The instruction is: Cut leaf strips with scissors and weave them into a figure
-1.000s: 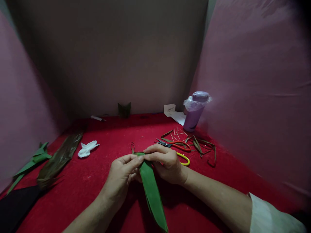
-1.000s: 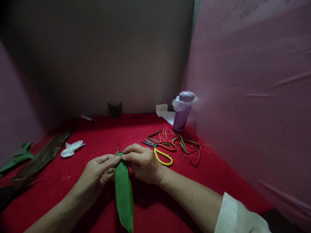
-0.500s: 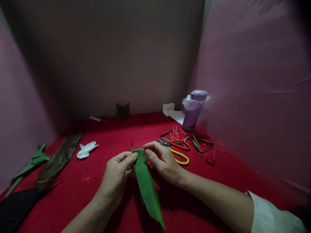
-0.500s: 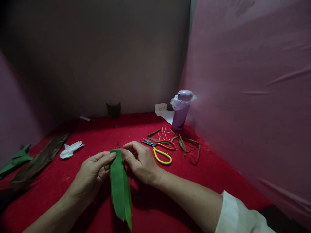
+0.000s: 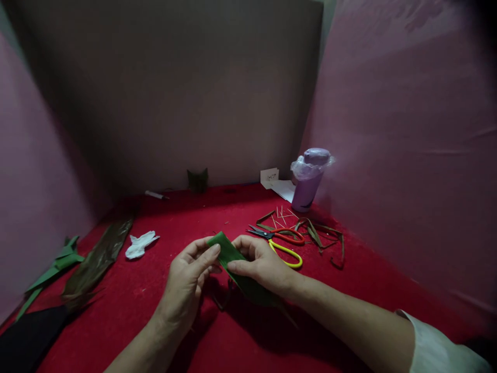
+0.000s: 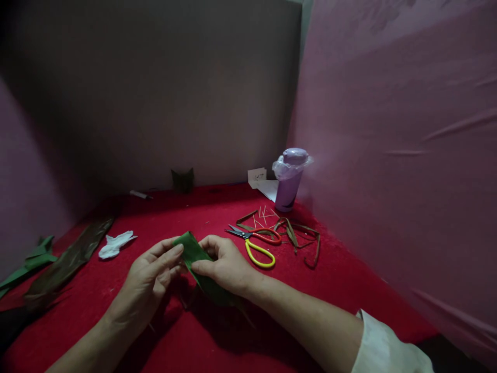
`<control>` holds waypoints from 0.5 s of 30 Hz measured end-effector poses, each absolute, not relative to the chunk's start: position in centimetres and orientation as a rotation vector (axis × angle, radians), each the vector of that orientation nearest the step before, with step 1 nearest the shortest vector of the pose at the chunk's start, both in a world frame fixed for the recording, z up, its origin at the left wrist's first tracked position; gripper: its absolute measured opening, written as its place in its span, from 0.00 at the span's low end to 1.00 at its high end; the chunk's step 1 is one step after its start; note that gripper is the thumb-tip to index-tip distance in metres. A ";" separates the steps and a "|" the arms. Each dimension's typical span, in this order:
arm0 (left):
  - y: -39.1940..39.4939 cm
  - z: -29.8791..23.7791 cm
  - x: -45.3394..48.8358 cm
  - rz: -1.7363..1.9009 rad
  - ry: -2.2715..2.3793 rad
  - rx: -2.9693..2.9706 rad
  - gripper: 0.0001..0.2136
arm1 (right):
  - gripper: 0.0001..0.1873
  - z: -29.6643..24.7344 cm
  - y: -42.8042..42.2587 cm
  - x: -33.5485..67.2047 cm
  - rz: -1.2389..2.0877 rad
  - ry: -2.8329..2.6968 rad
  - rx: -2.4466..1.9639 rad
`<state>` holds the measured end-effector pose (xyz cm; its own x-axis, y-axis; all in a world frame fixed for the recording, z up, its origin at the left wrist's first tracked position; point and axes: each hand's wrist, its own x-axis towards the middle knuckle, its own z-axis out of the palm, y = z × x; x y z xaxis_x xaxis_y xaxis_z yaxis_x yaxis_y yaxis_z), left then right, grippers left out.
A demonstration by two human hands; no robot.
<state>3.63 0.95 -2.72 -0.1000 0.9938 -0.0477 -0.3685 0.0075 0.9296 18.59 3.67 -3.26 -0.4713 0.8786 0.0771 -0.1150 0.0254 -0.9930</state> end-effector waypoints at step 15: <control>1.2 -2.0 2.7 1.336 1.091 1.009 0.07 | 0.08 -2.4 4.1 19.7 1.718 -1.660 -0.795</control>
